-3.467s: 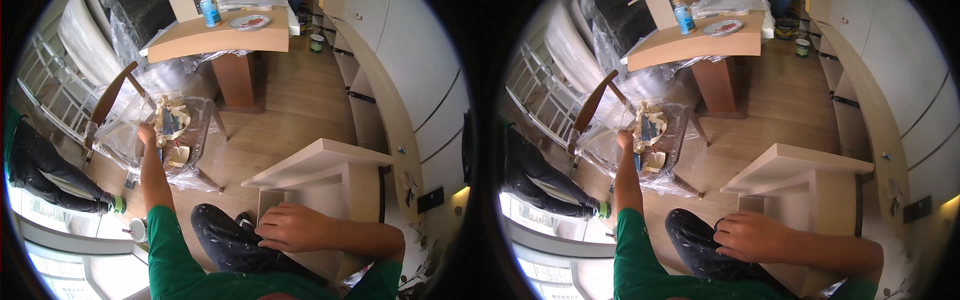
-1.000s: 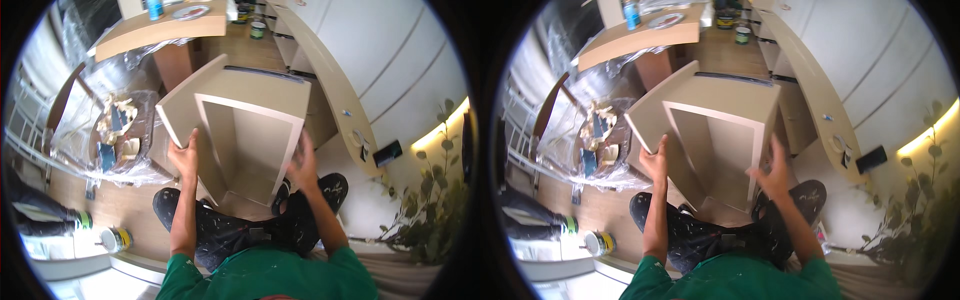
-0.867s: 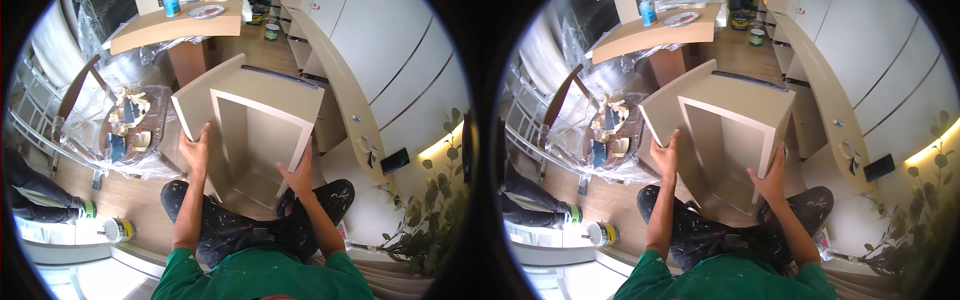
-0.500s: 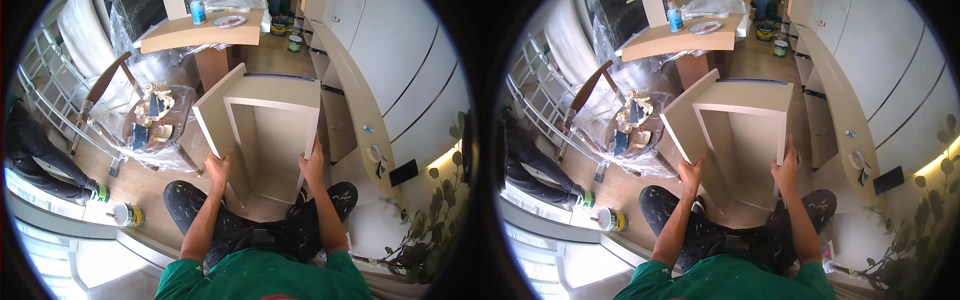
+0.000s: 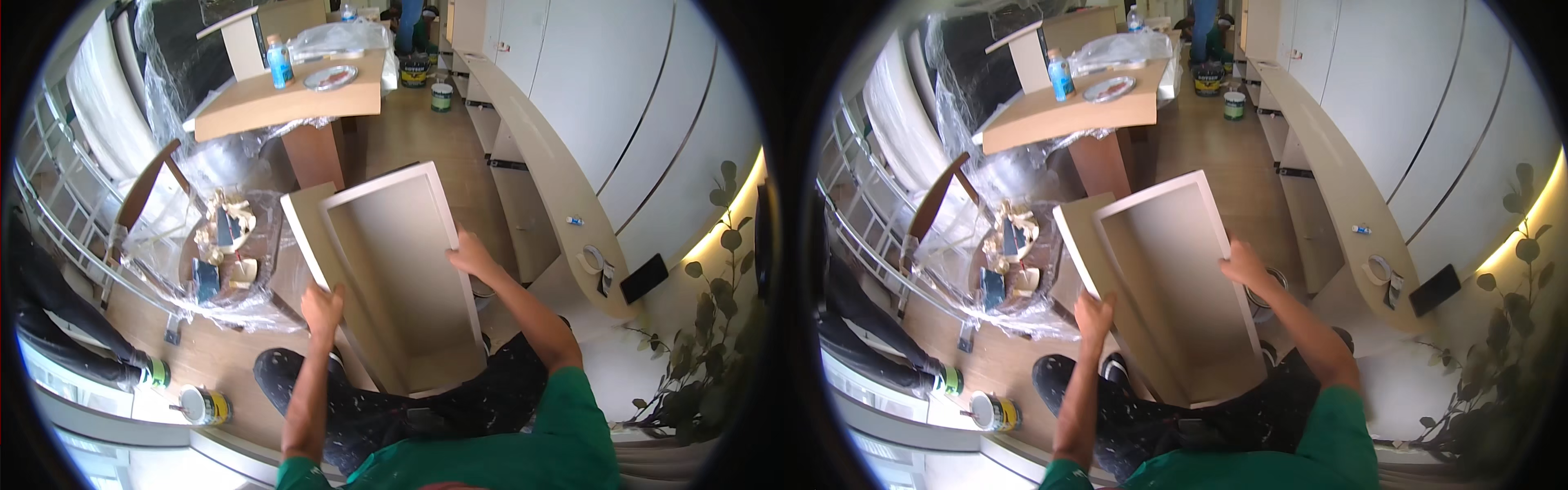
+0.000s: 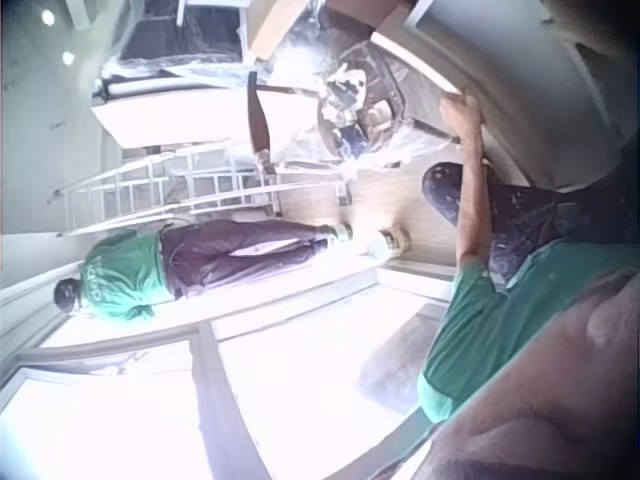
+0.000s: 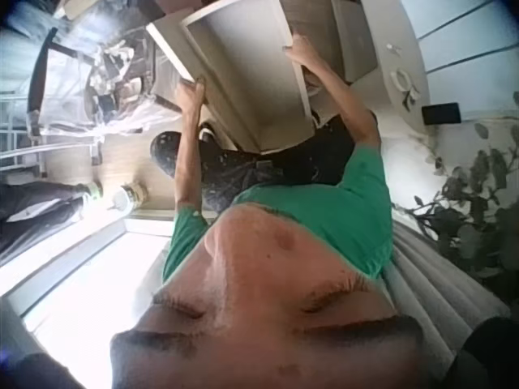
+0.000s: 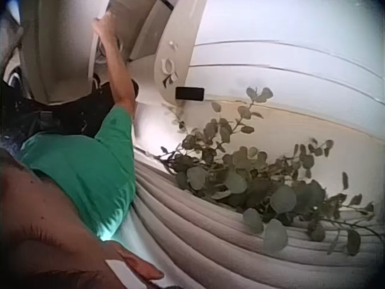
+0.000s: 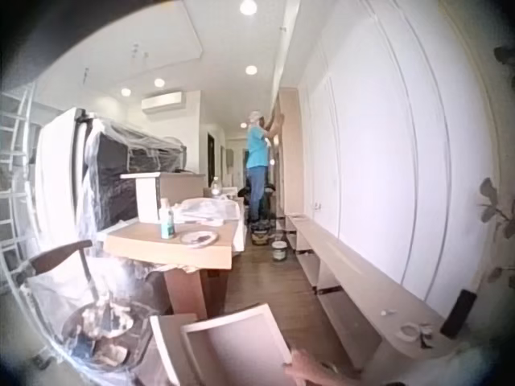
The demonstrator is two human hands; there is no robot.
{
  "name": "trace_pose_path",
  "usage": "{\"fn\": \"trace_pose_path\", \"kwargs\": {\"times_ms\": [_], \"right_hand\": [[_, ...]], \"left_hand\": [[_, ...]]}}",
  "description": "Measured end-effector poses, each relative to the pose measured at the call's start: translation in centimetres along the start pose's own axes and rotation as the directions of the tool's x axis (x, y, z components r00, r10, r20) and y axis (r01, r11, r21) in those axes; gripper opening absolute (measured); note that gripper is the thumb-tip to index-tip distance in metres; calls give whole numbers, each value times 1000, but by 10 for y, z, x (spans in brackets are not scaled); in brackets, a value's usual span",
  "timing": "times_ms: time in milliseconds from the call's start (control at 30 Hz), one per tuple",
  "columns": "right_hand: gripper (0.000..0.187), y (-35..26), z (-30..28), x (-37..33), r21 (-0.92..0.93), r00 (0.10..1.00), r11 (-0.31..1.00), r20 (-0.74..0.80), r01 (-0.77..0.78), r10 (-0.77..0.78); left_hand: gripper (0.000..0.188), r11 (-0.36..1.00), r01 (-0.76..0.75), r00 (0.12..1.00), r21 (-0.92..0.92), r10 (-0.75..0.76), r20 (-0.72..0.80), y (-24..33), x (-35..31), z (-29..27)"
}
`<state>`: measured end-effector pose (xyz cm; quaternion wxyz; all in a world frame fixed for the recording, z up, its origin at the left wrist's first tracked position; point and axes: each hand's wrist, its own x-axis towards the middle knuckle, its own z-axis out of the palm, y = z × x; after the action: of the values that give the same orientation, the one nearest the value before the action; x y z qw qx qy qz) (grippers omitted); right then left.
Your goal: The person uses a paintbrush to apply a substance to the edges of a wooden board, then peels off protective tape from the edges of a small wooden cabinet, using a tool to assist with the peeling.
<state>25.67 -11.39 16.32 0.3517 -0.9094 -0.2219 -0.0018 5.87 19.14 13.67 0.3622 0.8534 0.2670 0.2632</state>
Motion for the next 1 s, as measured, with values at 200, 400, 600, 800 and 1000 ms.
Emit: {"fn": "trace_pose_path", "kwargs": {"times_ms": [200,400,600,800,1000], "right_hand": [[48,64,64,60,19,989,993,99,-114,112],[45,150,122,108,74,978,977,77,-201,195],[49,200,157,130,82,930,936,174,-342,325],[47,245,184,146,-82,872,910,262,-407,414],[48,270,227,133,11,820,872,347,-489,456]], "left_hand": [[52,966,69,974,247,-118,191,-7,81,43],[50,899,33,924,438,-194,329,-4,142,117],[52,864,-23,885,504,-217,413,-40,181,195],[61,838,-5,820,546,-309,482,-58,201,250],[59,834,-9,793,551,-330,512,-92,194,274]]}}
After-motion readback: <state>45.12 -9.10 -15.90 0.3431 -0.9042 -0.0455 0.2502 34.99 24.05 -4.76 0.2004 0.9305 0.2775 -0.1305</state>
